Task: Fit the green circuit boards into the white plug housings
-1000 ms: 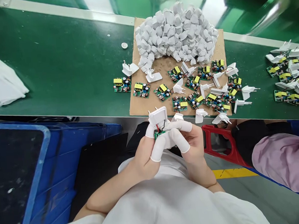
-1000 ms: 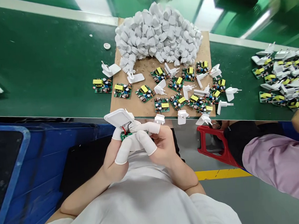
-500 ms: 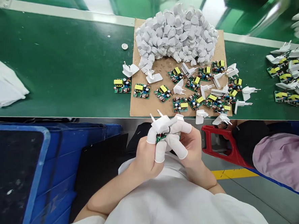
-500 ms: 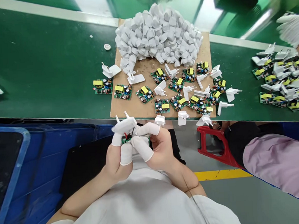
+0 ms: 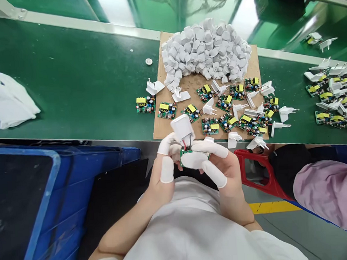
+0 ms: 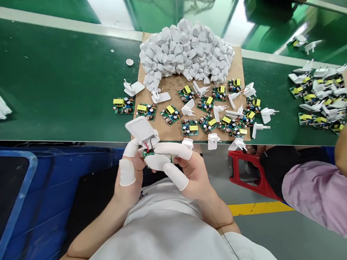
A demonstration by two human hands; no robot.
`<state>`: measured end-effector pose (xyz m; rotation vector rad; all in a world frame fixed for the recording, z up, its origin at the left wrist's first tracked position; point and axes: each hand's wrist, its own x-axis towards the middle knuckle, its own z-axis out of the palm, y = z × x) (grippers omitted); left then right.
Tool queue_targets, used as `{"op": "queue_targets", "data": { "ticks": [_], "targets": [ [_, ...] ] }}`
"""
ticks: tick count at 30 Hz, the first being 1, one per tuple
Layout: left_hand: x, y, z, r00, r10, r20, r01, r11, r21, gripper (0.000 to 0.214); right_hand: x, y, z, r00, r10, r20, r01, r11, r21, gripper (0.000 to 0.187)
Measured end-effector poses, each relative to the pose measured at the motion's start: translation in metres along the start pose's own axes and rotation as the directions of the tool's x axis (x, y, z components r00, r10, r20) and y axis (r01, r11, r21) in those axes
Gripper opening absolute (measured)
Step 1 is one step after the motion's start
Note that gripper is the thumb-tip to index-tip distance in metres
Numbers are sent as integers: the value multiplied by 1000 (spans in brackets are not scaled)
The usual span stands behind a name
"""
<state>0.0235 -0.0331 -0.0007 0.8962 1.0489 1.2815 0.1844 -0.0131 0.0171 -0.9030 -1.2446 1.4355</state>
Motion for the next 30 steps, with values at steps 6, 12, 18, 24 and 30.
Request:
{"op": "queue_targets", "data": {
  "ticks": [6,12,18,24,30],
  "targets": [
    [0,-8,-4,967,-235,94,251,934,-256,62,5,-1,-8,903,-406,143,418,747,-517,50],
    [7,0,0,956,-286,70,282,822,-494,47,7,-15,-8,911,-357,206,411,739,-534,53],
    [20,11,-25,971,-223,81,199,580,-790,43,49,-26,-38,897,-440,-45,335,742,-581,34],
    [21,7,-45,977,-155,145,203,473,-858,42,169,-38,-55,841,-191,506,541,288,-790,48],
    [8,11,-50,978,-102,182,208,478,-854,23,258,-20,-30,812,78,578,582,-65,-810,71]
  ]
}}
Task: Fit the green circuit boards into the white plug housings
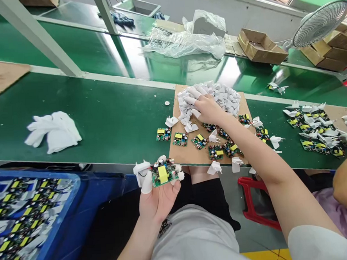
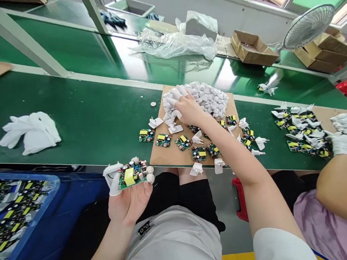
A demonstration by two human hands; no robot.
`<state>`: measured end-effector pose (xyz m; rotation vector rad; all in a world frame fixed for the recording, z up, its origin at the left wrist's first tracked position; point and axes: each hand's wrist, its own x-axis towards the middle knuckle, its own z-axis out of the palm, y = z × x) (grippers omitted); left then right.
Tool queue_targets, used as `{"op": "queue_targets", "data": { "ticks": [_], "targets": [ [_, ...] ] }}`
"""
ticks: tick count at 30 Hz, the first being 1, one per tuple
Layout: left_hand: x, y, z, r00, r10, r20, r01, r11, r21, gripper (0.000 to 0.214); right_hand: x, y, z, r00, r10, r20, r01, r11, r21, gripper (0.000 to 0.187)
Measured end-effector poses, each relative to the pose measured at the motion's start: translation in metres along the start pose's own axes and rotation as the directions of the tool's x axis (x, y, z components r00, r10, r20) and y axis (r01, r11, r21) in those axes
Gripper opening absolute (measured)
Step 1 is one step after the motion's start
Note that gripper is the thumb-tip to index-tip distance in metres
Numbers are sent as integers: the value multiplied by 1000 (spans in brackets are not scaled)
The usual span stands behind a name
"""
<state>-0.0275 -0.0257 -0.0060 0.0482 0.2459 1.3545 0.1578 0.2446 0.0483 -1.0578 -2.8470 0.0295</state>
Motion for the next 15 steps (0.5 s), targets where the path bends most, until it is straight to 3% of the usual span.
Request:
{"op": "queue_targets", "data": {
  "ticks": [3,8,15],
  "targets": [
    [-5,4,-4,1000,-10,14,10,1000,7,24,19,1,13,1000,-16,20,17,997,-77,68],
    [-5,6,-4,1000,-5,-19,5,1000,-20,24,21,0,31,999,-2,-53,-5,990,-138,50],
    [-8,5,8,996,38,-84,-30,995,96,34,19,-5,33,991,73,-112,-89,987,-137,35]
  ]
}}
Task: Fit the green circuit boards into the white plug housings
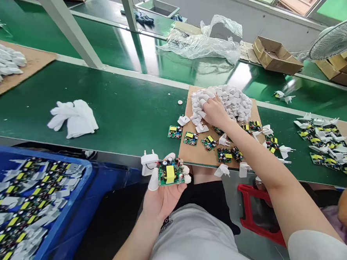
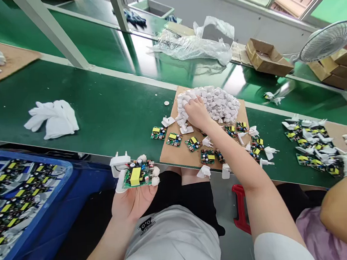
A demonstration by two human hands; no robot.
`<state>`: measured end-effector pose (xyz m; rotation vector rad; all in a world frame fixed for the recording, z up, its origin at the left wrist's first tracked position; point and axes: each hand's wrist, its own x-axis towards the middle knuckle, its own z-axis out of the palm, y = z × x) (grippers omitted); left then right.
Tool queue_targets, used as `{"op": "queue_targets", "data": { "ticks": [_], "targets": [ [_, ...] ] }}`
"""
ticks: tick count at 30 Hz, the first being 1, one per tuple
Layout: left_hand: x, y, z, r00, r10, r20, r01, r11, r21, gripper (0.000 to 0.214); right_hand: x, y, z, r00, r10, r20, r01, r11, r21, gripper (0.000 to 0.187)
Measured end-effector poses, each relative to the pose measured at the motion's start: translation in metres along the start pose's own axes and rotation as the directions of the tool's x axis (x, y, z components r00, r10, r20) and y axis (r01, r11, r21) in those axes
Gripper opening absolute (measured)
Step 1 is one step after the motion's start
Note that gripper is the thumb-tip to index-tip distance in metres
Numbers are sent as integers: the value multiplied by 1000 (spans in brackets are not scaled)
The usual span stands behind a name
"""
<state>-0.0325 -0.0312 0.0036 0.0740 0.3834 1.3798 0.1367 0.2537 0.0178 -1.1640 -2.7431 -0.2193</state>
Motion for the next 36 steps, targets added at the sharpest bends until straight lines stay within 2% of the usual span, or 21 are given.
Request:
{"op": "queue_targets", "data": {
  "ticks": [4,7,9,11,12,14,15,17,20,22,26,29,30,32,34,36],
  "targets": [
    [1,-2,-3,1000,6,-6,-6,998,67,42,-10,6,-11,1000,6,-22,-6,999,36,28],
    [5,-11,-7,997,63,-52,-56,991,125,44,-37,-1,-36,974,68,-216,-4,960,280,21],
    [8,-20,-9,985,137,-100,-120,980,158,46,-66,-19,-62,939,100,-328,86,857,508,15],
    [11,-28,-10,965,217,-147,-187,963,194,48,-101,-46,-88,940,117,-319,145,711,688,17],
    [13,-31,-9,958,238,-160,-200,955,220,49,-118,-61,-98,954,116,-276,139,644,752,23],
    [15,-35,-5,953,252,-171,-197,938,284,49,-147,-91,-107,950,46,-308,227,575,786,25],
    [17,-36,-3,953,253,-170,-190,930,316,47,-158,-103,-107,937,14,-350,277,582,765,29],
    [19,-38,4,952,262,-158,-188,908,375,45,-173,-122,-96,894,13,-447,334,647,685,42],
    [19,-42,9,936,318,-151,-218,861,460,51,-182,-135,-73,821,84,-565,320,752,577,56],
    [17,-46,8,927,342,-156,-215,823,526,56,-183,-139,-62,801,119,-586,298,770,564,57],
    [10,-50,-1,926,356,-128,-193,735,649,54,-186,-143,-60,796,213,-566,289,689,665,48],
    [6,-52,-6,920,380,-98,-203,674,710,48,-189,-145,-67,747,324,-580,296,619,728,45],
    [5,-52,-7,919,382,-97,-201,666,718,47,-191,-145,-70,746,352,-565,284,599,749,45],
    [5,-52,-7,923,370,-102,-188,667,721,49,-194,-145,-74,786,349,-511,247,581,776,44],
    [5,-51,-6,927,361,-102,-181,667,723,52,-197,-144,-76,828,289,-480,220,621,752,42],
    [4,-50,-5,927,360,-106,-178,672,719,53,-199,-144,-75,826,236,-512,226,694,683,42]
  ]
}}
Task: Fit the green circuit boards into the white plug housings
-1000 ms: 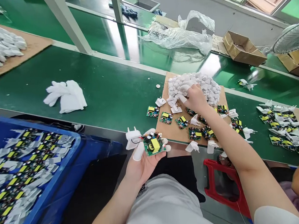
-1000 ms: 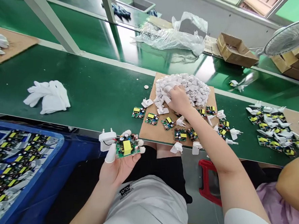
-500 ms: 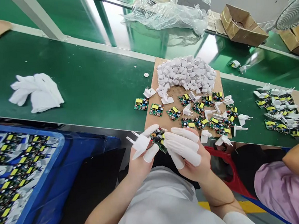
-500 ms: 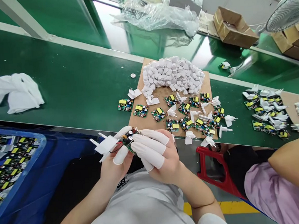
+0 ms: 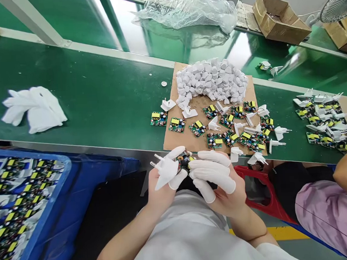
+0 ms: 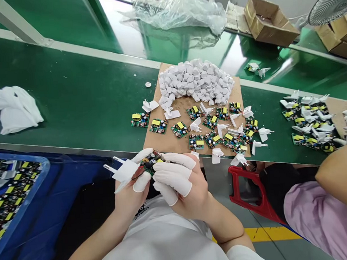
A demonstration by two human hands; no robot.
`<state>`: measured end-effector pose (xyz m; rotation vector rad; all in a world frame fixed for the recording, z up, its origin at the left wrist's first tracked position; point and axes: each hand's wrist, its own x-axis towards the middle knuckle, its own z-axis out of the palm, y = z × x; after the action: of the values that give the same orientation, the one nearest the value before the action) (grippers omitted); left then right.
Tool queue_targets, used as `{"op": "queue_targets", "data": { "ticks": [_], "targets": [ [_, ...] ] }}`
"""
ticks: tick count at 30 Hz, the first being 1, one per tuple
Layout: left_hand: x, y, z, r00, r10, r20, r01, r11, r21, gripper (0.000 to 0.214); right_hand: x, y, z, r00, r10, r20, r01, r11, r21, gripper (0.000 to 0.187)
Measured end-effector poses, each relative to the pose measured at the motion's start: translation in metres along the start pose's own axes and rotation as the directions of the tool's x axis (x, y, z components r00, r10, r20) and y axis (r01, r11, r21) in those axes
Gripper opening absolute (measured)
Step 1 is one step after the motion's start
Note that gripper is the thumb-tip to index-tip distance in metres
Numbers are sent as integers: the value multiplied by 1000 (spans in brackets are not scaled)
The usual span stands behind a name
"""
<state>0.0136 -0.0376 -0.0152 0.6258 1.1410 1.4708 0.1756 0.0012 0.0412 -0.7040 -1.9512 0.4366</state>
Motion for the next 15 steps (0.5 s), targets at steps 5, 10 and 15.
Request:
{"op": "queue_targets", "data": {
  "ticks": [5,10,15],
  "targets": [
    [-3,-1,-1,999,12,-37,-13,1000,-19,47,-6,3,4,999,-7,-51,4,998,-66,46],
    [-7,-7,-4,995,-7,-103,-4,995,-104,53,-7,3,11,998,19,-63,-18,1000,22,49],
    [-14,-13,-6,992,-85,-91,64,976,-206,43,-9,6,17,996,-12,-92,15,999,32,51]
  ]
}}
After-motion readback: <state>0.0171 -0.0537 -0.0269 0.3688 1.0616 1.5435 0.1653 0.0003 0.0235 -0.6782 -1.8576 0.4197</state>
